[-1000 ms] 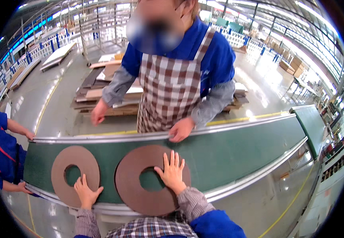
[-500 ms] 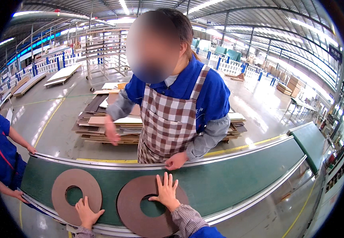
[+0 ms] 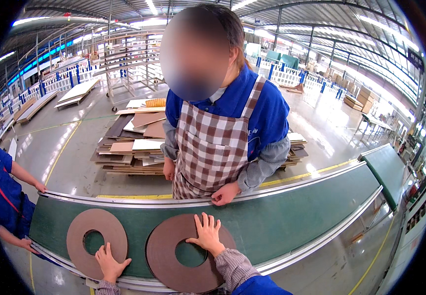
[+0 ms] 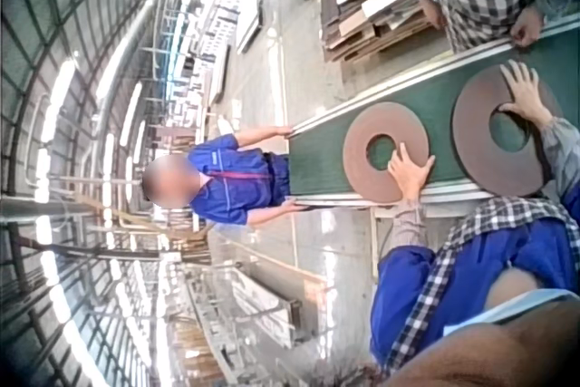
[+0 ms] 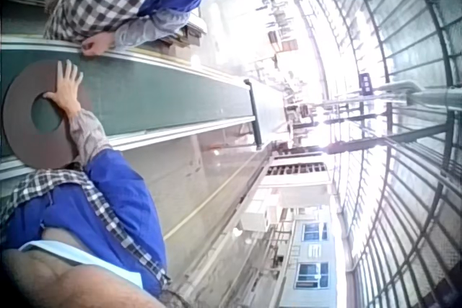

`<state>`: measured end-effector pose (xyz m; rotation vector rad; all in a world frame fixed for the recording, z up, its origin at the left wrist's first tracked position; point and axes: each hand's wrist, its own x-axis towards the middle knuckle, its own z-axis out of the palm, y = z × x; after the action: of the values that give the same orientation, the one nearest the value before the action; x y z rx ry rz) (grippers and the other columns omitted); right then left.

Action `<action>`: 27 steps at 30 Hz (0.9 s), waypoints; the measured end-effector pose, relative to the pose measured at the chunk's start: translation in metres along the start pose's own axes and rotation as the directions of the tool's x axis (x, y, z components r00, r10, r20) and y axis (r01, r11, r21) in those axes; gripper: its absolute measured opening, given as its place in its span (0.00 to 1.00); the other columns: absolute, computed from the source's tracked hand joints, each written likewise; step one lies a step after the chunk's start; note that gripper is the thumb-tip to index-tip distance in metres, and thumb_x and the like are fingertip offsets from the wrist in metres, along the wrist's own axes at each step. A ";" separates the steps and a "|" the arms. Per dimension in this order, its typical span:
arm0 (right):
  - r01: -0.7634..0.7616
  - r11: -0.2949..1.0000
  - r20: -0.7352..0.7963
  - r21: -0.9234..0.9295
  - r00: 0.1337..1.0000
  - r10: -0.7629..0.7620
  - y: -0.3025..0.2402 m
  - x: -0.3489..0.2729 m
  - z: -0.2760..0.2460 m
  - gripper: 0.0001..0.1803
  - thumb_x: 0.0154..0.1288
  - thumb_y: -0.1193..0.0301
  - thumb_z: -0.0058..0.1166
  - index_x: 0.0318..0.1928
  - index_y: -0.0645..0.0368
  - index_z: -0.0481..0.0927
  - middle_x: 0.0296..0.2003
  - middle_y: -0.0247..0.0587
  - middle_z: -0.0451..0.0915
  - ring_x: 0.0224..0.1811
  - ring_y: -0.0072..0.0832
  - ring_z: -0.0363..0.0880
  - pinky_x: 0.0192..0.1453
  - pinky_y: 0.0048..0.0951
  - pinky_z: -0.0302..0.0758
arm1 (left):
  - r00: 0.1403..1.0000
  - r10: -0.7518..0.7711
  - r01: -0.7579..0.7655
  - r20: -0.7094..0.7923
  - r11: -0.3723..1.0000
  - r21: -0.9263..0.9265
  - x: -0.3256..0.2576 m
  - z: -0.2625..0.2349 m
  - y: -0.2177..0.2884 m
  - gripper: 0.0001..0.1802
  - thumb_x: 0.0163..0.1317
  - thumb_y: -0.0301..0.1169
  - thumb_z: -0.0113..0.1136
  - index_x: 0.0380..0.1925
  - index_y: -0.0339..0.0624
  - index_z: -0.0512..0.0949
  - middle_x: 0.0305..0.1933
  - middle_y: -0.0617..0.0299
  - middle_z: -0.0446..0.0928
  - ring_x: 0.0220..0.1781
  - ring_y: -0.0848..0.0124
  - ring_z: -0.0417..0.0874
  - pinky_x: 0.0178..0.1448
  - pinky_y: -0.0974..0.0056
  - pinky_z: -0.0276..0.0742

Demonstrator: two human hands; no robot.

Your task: The person handles circular brown and white parts on a conveyor belt, then moves to a storage rack to retrieve additional components. They place parts onto a rotating machine table and use a wrench to tighten a bolt on the machine.

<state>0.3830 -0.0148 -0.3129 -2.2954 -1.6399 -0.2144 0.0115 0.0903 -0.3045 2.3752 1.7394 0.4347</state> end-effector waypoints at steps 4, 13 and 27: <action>-0.004 1.000 -0.013 0.012 1.000 0.004 -0.005 0.002 0.003 0.59 0.34 0.37 0.65 0.66 0.55 0.62 0.64 0.51 0.57 0.64 0.51 0.54 0.61 0.68 0.51 | 1.000 0.005 -0.005 -0.009 1.000 -0.020 0.003 0.001 -0.005 0.56 0.34 0.59 0.70 0.60 0.37 0.61 0.59 0.39 0.61 0.63 0.46 0.57 0.69 0.44 0.46; -0.014 0.999 -0.007 0.035 1.000 0.014 -0.010 0.006 0.011 0.61 0.34 0.31 0.61 0.67 0.53 0.61 0.65 0.54 0.57 0.67 0.51 0.52 0.64 0.64 0.48 | 1.000 0.016 -0.017 -0.024 1.000 -0.010 0.008 0.008 -0.019 0.56 0.35 0.59 0.70 0.61 0.37 0.61 0.59 0.39 0.61 0.64 0.47 0.57 0.70 0.45 0.46; 0.003 1.000 0.021 0.027 1.000 -0.004 -0.015 0.008 0.021 0.63 0.34 0.27 0.57 0.68 0.52 0.59 0.66 0.57 0.55 0.69 0.55 0.50 0.64 0.65 0.46 | 1.000 -0.027 0.027 0.010 0.999 -0.026 0.020 0.012 -0.029 0.57 0.33 0.56 0.72 0.63 0.39 0.60 0.62 0.39 0.59 0.66 0.47 0.55 0.70 0.46 0.48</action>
<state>0.3706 0.0040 -0.3275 -2.2823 -1.6464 -0.1687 -0.0050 0.1189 -0.3220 2.3293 1.7487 0.4389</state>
